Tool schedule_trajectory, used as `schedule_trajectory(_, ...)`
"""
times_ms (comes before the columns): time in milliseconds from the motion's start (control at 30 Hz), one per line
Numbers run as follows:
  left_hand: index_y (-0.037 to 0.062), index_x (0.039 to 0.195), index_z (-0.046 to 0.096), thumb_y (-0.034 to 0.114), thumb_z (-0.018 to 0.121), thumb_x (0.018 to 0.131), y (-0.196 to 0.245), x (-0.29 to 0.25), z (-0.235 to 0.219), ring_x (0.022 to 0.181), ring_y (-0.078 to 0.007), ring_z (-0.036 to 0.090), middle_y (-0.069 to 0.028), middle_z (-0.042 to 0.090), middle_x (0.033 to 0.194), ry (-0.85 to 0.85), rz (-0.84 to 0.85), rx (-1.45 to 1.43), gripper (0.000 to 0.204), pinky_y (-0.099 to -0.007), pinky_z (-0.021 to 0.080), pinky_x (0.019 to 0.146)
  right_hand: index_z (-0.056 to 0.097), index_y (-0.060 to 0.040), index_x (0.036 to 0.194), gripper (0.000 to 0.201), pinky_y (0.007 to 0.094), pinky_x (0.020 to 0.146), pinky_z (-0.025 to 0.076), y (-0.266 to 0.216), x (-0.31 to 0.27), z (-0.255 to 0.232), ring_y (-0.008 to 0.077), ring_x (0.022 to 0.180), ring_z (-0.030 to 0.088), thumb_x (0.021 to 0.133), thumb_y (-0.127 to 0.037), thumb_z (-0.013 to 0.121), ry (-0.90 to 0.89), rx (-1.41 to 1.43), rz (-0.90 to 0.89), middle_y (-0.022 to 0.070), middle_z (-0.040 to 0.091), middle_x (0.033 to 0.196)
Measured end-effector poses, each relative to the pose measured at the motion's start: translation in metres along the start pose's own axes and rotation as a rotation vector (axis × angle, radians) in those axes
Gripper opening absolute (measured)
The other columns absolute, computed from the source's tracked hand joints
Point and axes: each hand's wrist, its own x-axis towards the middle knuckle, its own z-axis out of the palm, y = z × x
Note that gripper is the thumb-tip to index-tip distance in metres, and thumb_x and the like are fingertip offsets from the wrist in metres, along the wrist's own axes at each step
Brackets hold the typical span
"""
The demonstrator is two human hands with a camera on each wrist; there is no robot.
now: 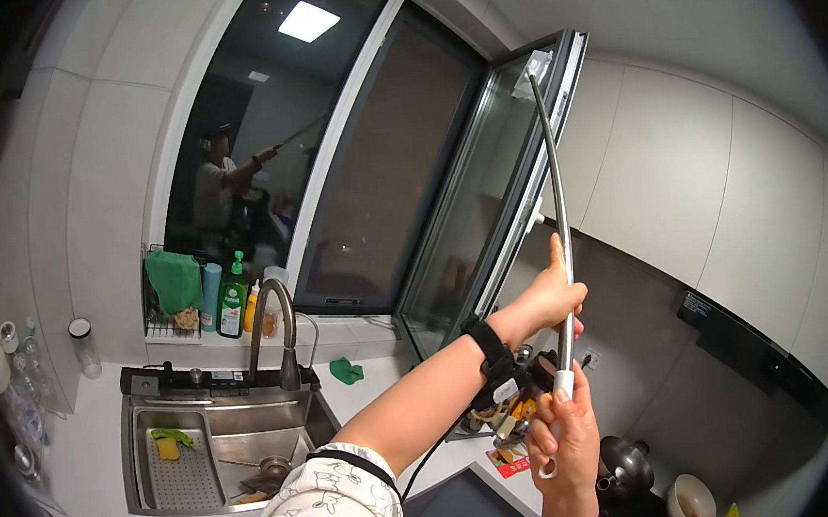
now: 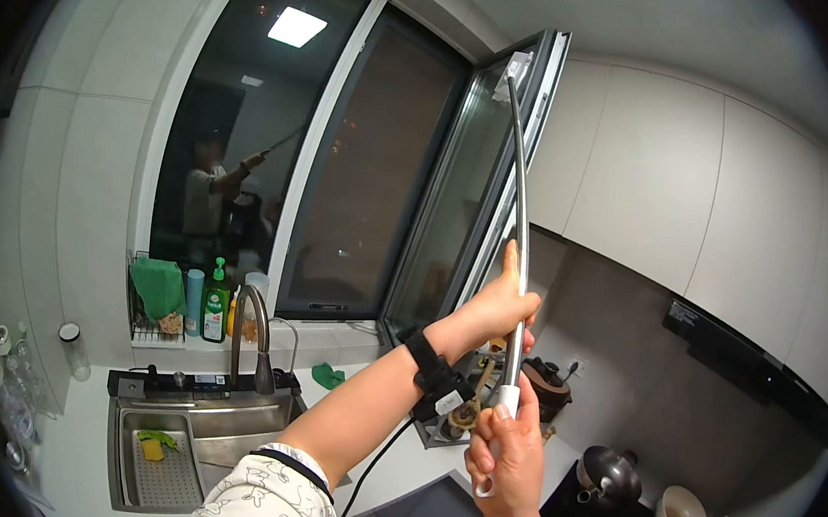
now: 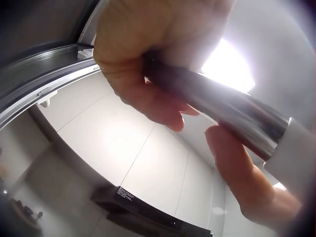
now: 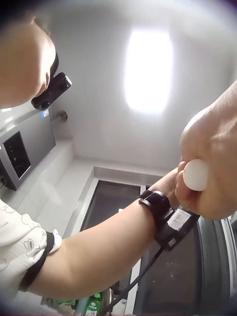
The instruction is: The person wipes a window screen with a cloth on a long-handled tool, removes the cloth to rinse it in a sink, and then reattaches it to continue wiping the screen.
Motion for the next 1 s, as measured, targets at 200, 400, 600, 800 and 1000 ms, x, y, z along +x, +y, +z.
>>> schedule_trajectory(200,0.0112,0.134,-0.024,0.003,0.041,0.078,-0.053,-0.034,-0.022,0.043,-0.0199,0.056,-0.0110,0.053,0.062,-0.005,0.011,0.055,0.086,-0.0314,0.050,0.042,0.019,-0.0172,0.136,0.052,0.0174,0.028,0.027,0.055,-0.027,0.002,0.0061,0.037,0.030,0.091,-0.018,0.045,0.129,-0.051,0.077,0.0012,0.033,0.064)
schedule_trajectory(400,0.0121,0.132,-0.029,0.003,0.040,0.078,-0.141,-0.097,-0.018,0.046,-0.0207,0.057,-0.0125,0.054,0.065,-0.036,-0.059,0.078,0.088,-0.0315,0.050,0.045,0.036,-0.0140,0.120,0.036,0.0185,0.030,0.027,0.120,-0.094,-0.062,0.0077,0.039,0.034,0.089,-0.022,0.052,0.305,-0.020,0.449,-0.0001,0.038,0.060)
schedule_trajectory(600,0.0153,0.135,-0.023,0.001,0.042,0.074,-0.161,-0.088,-0.015,0.043,-0.0222,0.056,-0.0195,0.056,0.078,-0.012,-0.077,-0.054,0.091,-0.0308,0.048,0.040,0.040,-0.0131,0.117,0.035,0.0184,0.031,0.024,0.114,-0.081,-0.061,0.0067,0.037,0.029,0.088,-0.027,0.055,0.314,-0.164,0.405,-0.0030,0.034,0.057)
schedule_trajectory(800,0.0169,0.132,-0.029,0.003,0.044,0.078,-0.115,0.016,-0.091,0.047,-0.0208,0.058,-0.0134,0.055,0.067,-0.025,-0.024,-0.050,0.092,-0.0312,0.050,0.043,0.036,-0.0112,0.124,0.034,0.0177,0.029,0.027,0.100,0.050,-0.027,0.0055,0.038,0.031,0.091,-0.018,0.044,0.053,0.016,0.247,-0.0001,0.036,0.064)
schedule_trajectory(1000,0.0173,0.135,-0.025,0.007,0.045,0.080,-0.080,0.097,-0.169,0.051,-0.0173,0.055,-0.0073,0.051,0.067,0.024,-0.007,-0.072,0.089,-0.0322,0.049,0.045,0.041,-0.0112,0.108,0.017,0.0169,0.031,0.027,0.099,0.164,0.020,0.0040,0.040,0.032,0.092,-0.015,0.043,-0.050,0.092,0.145,-0.0008,0.038,0.065)
